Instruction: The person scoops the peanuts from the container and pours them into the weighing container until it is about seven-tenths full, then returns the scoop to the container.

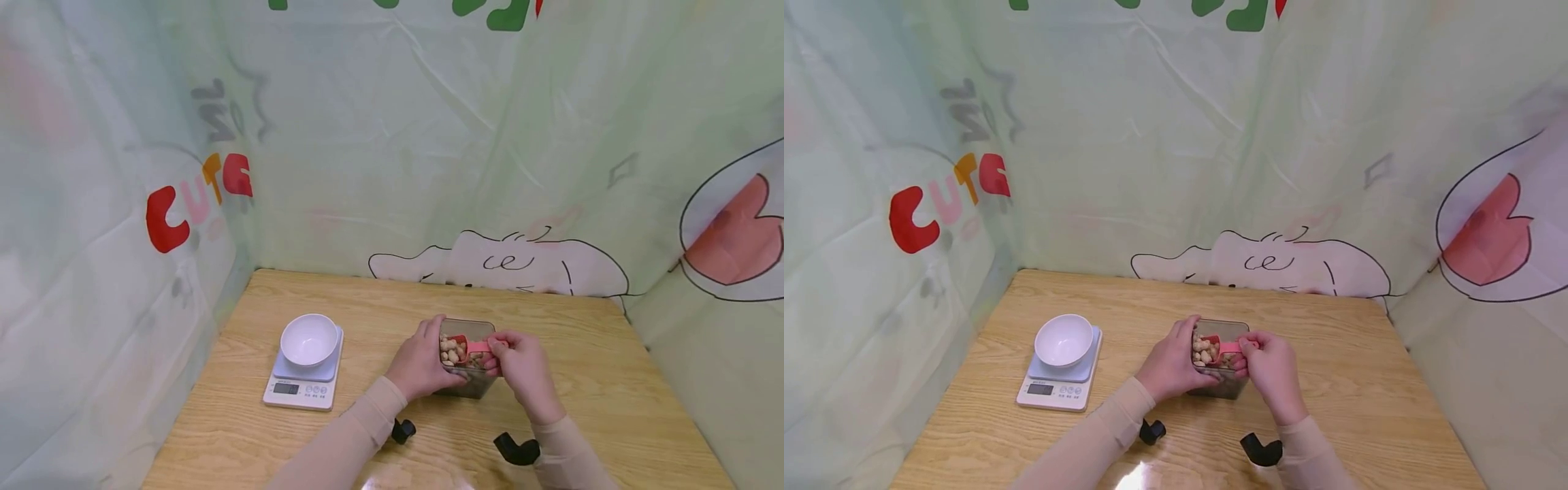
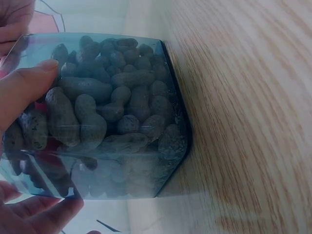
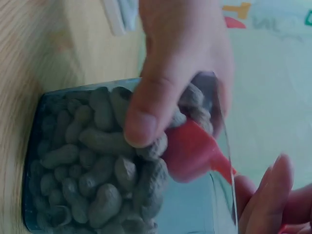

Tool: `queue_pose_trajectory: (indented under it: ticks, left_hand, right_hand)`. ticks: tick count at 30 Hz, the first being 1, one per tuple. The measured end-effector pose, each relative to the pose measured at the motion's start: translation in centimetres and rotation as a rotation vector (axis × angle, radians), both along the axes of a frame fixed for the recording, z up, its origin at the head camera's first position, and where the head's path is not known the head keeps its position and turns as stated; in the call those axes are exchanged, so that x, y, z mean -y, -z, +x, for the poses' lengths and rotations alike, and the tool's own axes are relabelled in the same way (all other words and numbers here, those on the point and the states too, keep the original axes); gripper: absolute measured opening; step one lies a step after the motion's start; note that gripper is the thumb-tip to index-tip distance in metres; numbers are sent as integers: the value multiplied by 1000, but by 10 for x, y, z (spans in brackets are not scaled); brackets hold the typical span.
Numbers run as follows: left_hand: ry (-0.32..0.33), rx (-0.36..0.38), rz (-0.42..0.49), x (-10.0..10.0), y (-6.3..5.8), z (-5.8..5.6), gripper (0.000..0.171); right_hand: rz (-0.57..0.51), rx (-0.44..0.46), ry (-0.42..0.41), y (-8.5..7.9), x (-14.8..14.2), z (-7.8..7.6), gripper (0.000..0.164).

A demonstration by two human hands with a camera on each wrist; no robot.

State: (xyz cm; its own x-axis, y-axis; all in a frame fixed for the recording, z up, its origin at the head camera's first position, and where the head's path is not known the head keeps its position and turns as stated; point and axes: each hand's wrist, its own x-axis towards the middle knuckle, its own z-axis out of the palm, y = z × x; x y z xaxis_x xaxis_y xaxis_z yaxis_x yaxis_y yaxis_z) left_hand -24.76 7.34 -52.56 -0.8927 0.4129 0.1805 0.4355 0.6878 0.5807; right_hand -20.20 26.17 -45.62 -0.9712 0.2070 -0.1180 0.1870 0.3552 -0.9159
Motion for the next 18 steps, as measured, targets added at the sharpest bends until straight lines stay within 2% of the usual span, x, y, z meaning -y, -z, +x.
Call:
queue_pose_trajectory:
  ticks: [3,5,7,11,13,15,18]
  left_hand:
    - [2,8,-7,-1,0,0,123]
    - [4,6,-9,-1,0,0,123]
    - [4,0,-12,-1,0,1,124]
    - [7,-8,-3,1,0,0,123]
    - [6,-9,5,1,0,-1,123]
    - [5,-11,7,2,0,-1,123]
    - [-1,-6,-1,1,0,0,123]
  right_hand:
    - [-114,60,44,1,-9,-2,34]
    - [-129,65,54,1,-12,-1,35]
    - [-105,40,46,1,-11,0,33]
    - [44,-61,-2,3,-2,1,24]
    - [81,-83,-20,4,2,0,22]
    - [65,-71,-29,4,1,-2,22]
    - [-19,-13,-28,4,-5,-4,27]
